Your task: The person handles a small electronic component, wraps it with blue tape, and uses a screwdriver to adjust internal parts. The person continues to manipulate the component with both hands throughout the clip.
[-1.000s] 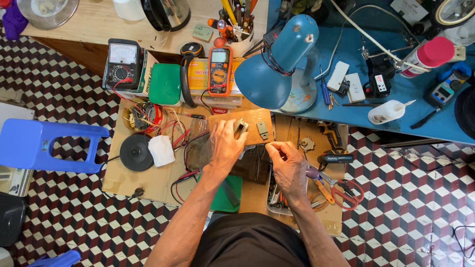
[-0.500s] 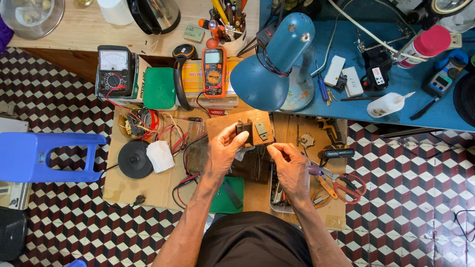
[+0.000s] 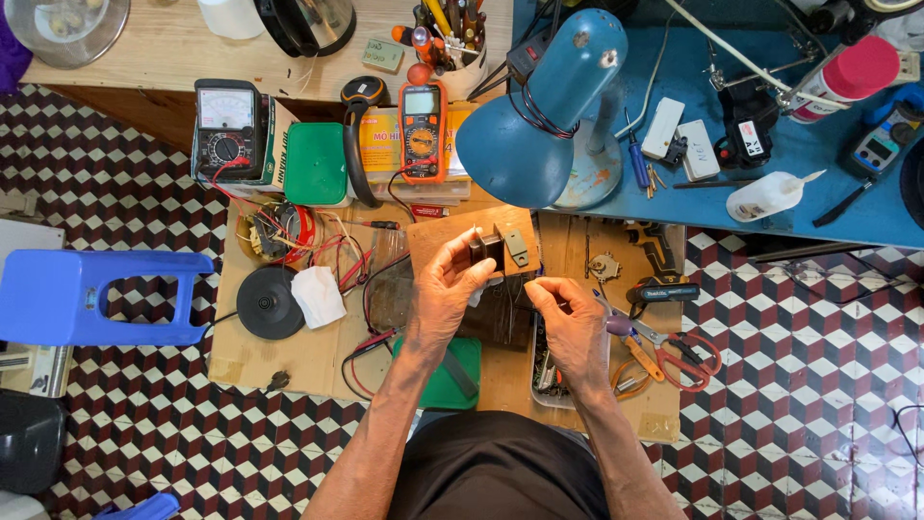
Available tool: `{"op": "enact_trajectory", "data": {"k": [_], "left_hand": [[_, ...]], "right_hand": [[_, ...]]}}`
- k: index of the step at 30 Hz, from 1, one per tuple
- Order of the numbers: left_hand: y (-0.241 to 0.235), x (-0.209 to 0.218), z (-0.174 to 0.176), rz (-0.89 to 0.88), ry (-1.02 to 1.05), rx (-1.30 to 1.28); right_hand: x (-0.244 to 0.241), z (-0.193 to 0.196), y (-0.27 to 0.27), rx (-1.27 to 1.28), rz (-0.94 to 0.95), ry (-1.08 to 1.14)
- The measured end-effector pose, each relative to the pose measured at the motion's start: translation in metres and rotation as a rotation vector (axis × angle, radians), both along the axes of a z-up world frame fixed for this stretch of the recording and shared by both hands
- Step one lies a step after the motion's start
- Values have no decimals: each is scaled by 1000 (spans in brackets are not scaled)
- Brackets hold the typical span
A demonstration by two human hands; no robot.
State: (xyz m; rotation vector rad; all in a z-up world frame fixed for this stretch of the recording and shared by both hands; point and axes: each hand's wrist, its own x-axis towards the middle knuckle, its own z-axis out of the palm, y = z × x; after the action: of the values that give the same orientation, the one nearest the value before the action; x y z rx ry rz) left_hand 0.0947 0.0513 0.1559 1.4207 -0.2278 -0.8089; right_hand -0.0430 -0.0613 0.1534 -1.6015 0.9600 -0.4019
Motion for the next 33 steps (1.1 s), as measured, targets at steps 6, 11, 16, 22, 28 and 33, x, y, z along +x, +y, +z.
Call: {"op": "enact_trajectory", "data": {"k": [6, 11, 16, 22, 28, 33], "left_hand": [[2, -1, 2, -24, -85, 2], [2, -4, 3, -44, -322, -40], [1, -2, 4, -58, -395, 2], [5, 6, 2, 25, 3, 73], [14, 10, 1, 64, 312, -142], [16, 13, -2, 140, 481, -227]], "right_hand": [[0, -3, -2, 47, -5, -41], [1, -2, -4, 146, -18, -19], [4, -3, -6, 137, -22, -15], [6, -5, -4, 124, -9, -2], [7, -9, -4, 115, -4, 4], [6, -11, -2, 138, -9, -45]]}}
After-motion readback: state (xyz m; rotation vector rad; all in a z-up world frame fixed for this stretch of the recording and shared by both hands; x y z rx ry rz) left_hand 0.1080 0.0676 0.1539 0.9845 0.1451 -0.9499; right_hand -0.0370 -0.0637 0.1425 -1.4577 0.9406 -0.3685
